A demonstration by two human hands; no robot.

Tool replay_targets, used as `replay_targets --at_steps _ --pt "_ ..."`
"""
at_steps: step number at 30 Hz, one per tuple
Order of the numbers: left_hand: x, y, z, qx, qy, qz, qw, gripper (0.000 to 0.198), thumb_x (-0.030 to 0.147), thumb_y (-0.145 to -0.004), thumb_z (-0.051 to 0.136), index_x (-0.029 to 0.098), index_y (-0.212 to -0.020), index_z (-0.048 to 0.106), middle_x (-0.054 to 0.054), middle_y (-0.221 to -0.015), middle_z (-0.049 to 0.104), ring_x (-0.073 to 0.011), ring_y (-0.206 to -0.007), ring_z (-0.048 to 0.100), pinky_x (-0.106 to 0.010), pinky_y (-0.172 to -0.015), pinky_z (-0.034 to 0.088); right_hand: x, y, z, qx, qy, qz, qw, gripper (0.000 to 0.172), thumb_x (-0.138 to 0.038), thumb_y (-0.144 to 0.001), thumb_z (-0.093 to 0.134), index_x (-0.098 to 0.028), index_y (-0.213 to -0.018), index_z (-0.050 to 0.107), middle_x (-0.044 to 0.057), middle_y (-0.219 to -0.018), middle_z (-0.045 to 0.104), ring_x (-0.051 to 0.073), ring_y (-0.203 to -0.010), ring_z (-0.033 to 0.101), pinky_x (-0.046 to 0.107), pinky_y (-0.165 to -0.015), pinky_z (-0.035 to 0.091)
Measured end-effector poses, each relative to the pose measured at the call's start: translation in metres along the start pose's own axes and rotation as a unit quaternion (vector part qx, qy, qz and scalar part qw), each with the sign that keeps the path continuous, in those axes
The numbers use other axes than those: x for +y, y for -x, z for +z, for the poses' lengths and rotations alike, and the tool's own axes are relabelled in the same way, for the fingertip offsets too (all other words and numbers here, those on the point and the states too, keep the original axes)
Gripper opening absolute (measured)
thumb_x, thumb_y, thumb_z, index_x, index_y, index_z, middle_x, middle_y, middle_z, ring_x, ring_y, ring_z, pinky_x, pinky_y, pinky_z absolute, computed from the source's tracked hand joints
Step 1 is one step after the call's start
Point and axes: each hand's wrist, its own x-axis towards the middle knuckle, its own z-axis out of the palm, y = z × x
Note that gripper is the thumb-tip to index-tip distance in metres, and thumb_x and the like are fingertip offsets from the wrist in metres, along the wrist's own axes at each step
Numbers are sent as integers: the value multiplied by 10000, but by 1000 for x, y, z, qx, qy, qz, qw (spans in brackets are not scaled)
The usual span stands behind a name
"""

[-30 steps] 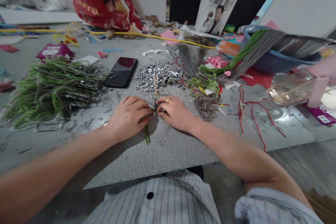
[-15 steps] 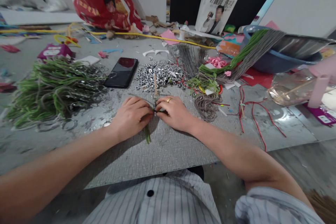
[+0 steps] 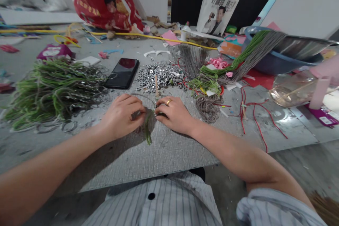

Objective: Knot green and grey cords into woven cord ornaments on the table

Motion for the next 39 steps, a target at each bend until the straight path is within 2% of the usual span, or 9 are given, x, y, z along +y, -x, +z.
replay_targets --at_steps 5,11,16,18,22,26,31,34,39 --pt "-6 1 -10 -5 -100 7 995 93 177 -684 506 196 -600 539 -70 -642 574 -249 -699 512 -421 -641 430 0 0 0 -7 -2 0 1000 119 -257 -838 570 -187 -887 653 96 -1060 631 244 -1061 534 433 -906 384" --pt "-12 5 -8 -19 -187 21 982 88 180 -644 526 202 -559 531 -73 -594 558 -238 -651 511 -402 -595 407 0 0 0 -5 -3 -2 1000 130 -272 -846 558 -189 -878 653 87 -1062 638 237 -1051 541 424 -909 383" --pt "-11 4 -7 -45 -174 4 984 171 235 -739 510 190 -586 571 -63 -586 573 -227 -647 535 -384 -619 421 1 1 1 11 -1 -12 1000 247 -325 -859 539 -152 -1002 642 110 -1101 637 245 -1075 534 424 -916 380" --pt "-9 2 -7 -47 -156 -22 986 227 244 -810 452 173 -667 613 -78 -663 606 -233 -696 559 -380 -649 438 0 1 1 9 13 -24 1000 299 -354 -871 519 -153 -1061 630 109 -1136 632 250 -1111 516 434 -930 364" --pt "-11 -5 -3 -17 -110 -36 993 316 179 -867 358 128 -995 642 -151 -1015 636 -271 -894 583 -410 -745 466 -5 2 -2 -36 59 -55 996 381 -422 -895 467 -174 -1149 606 105 -1244 593 275 -1225 429 496 -986 292" --pt "-19 -9 6 -24 -106 -19 994 432 112 -860 356 174 -1245 542 -184 -1342 473 -327 -1133 506 -490 -866 435 -10 3 -2 -96 82 -83 989 475 -493 -904 413 -183 -1233 559 97 -1312 550 290 -1292 350 575 -1053 149" --pt "-26 -9 15 -61 -93 -48 993 441 202 -882 436 314 -1305 490 -126 -1506 254 -382 -1361 232 -636 -1011 239 -12 3 -1 -134 68 -103 983 550 -557 -899 362 -189 -1274 522 91 -1349 517 289 -1310 324 629 -1069 27" --pt "-27 -8 19 -90 -69 -70 991 411 254 -882 459 324 -1282 517 -109 -1499 282 -385 -1378 186 -667 -1022 186 -12 3 -1 -149 62 -103 982 566 -569 -895 357 -180 -1270 525 104 -1352 511 298 -1316 313 656 -1058 11" --pt "-27 -6 20 -66 -70 -54 994 327 260 -862 481 258 -1155 628 -125 -1457 361 -392 -1371 200 -672 -1028 172 -12 3 -2 -159 58 -97 981 555 -565 -891 372 -183 -1259 534 108 -1357 504 299 -1323 306 670 -1052 8"
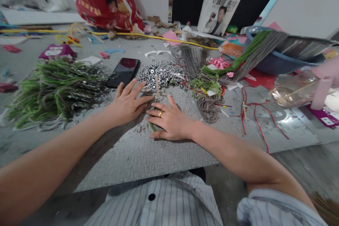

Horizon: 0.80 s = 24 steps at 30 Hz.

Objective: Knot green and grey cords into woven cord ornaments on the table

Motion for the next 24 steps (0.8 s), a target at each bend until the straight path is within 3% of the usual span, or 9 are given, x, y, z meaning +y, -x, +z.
replay_targets --at_steps 8,12,20,24 --pt "-2 -1 -12 19 -17 19 999 224 222 -866 466 171 -879 684 -125 -1156 629 -351 -1241 417 -579 -999 295 -1 0 -2 -12 3 1 1000 558 -553 -887 398 -165 -1266 528 130 -1351 506 325 -1318 319 694 -1037 31" --pt "-8 -1 -13 25 -34 3 999 223 173 -847 450 182 -768 658 -104 -936 673 -313 -1056 526 -486 -885 386 0 1 -3 -15 5 1 1000 563 -560 -885 393 -171 -1270 526 133 -1355 500 327 -1320 318 688 -1040 36" --pt "2 -3 -16 -28 -69 -20 997 221 127 -842 384 138 -804 601 -121 -786 640 -282 -842 557 -397 -732 425 1 1 -1 -14 -8 2 1000 562 -553 -889 393 -159 -1265 532 132 -1357 500 326 -1323 316 677 -1051 19" --pt "6 -4 -21 -27 -2 -82 996 196 143 -845 387 148 -870 581 -88 -732 630 -241 -753 567 -335 -653 417 1 0 -2 -20 -17 7 1000 558 -544 -888 403 -154 -1267 532 131 -1344 514 327 -1330 306 679 -1049 12"
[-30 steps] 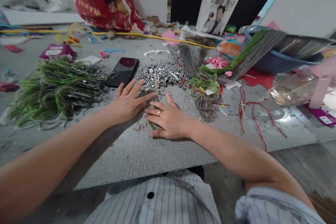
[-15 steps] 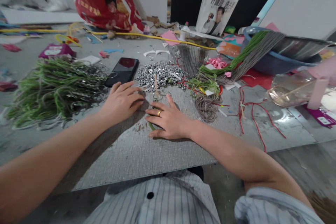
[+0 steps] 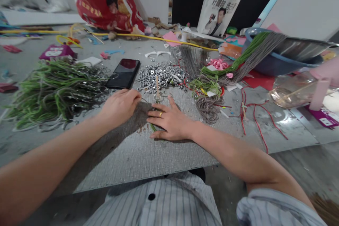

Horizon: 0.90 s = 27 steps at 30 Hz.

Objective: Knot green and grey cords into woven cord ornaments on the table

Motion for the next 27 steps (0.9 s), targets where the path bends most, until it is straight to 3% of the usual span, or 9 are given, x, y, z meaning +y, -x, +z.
replay_targets --at_steps 3,5,7,10,12,15,20,27 --pt "2 2 -5 2 143 -64 988 169 204 -823 470 177 -958 567 -27 -700 619 -173 -632 555 -266 -564 389 -2 -1 -3 -7 -2 5 1000 534 -532 -889 413 -170 -1263 536 120 -1323 536 315 -1336 305 676 -1052 13" --pt "5 3 -8 -17 276 -83 958 125 228 -776 553 186 -890 583 1 -671 609 -133 -591 546 -234 -550 390 -3 -2 -5 -13 -3 6 1000 512 -516 -891 423 -180 -1260 538 110 -1331 530 306 -1340 302 671 -1057 1" --pt "8 4 -10 -57 415 -109 902 60 226 -740 601 179 -773 582 21 -597 575 -101 -520 521 -210 -505 389 -3 -2 -6 -16 -2 5 1000 499 -504 -893 430 -182 -1258 537 105 -1352 510 302 -1347 291 668 -1058 -15" --pt "14 5 -11 -112 585 -178 783 76 187 -718 624 174 -724 550 57 -494 506 -72 -394 451 -187 -399 375 -2 -1 -4 -3 -1 0 1000 482 -497 -893 434 -186 -1244 545 106 -1357 504 298 -1350 282 659 -1060 -9" --pt "17 5 -12 -123 657 -212 713 98 147 -713 632 166 -738 540 63 -488 504 -69 -394 474 -179 -391 415 1 0 -1 33 -5 -3 999 456 -488 -894 437 -187 -1209 571 108 -1319 538 292 -1336 306 641 -1068 20" --pt "19 5 -14 -125 710 -245 648 97 94 -743 611 148 -783 542 47 -544 556 -64 -413 516 -176 -408 466 7 0 3 126 -16 12 992 373 -450 -902 440 -194 -1086 641 89 -1186 631 269 -1256 410 578 -1078 129" --pt "21 4 -17 -125 735 -267 611 115 33 -822 491 140 -842 528 23 -597 607 -57 -343 496 -168 -348 438 11 -2 2 229 -36 42 972 291 -388 -890 482 -190 -957 685 73 -1013 684 231 -1076 528 456 -977 335" --pt "25 6 -13 -136 756 -259 586 118 49 -782 579 142 -854 562 12 -632 632 -56 -350 497 -172 -344 444 8 -4 2 211 -78 80 971 322 -450 -859 526 -207 -976 702 74 -1070 656 232 -1119 495 439 -976 351"
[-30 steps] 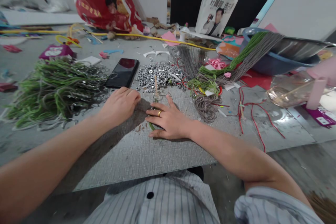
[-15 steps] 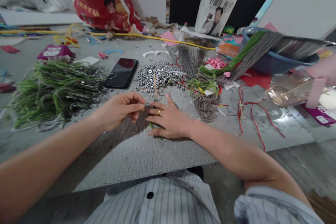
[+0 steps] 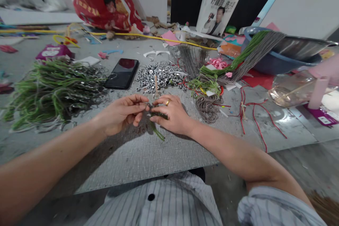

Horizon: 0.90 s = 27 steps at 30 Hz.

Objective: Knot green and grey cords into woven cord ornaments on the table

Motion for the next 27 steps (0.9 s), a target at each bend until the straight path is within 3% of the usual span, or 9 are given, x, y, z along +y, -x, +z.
replay_targets --at_steps 9,15,23,27 --pt "-8 -5 0 -27 14 16 999 137 69 -731 642 155 -821 585 27 -645 641 -51 -371 504 -174 -357 465 0 0 3 -21 -11 39 999 304 -490 -772 630 -230 -905 714 75 -1151 621 279 -1214 424 494 -1003 305" --pt "-11 -7 0 -42 14 25 999 182 96 -684 693 160 -826 600 31 -658 652 -53 -397 517 -171 -369 473 -2 -2 4 -15 -23 52 998 148 -369 -764 662 -244 -821 718 59 -1161 618 283 -1229 407 510 -1000 294" --pt "-8 -4 2 8 -13 31 999 161 72 -684 673 142 -799 584 20 -664 635 -53 -393 507 -192 -379 461 -3 0 1 23 -53 71 996 68 -208 -743 571 -213 -696 620 54 -1109 641 253 -1189 442 473 -990 324" --pt "-9 -3 2 27 -60 44 997 143 87 -686 651 158 -789 581 54 -547 564 -63 -390 496 -184 -375 442 -2 0 -1 58 -71 72 993 97 -205 -754 513 -213 -672 564 58 -988 672 228 -1050 532 443 -933 364"
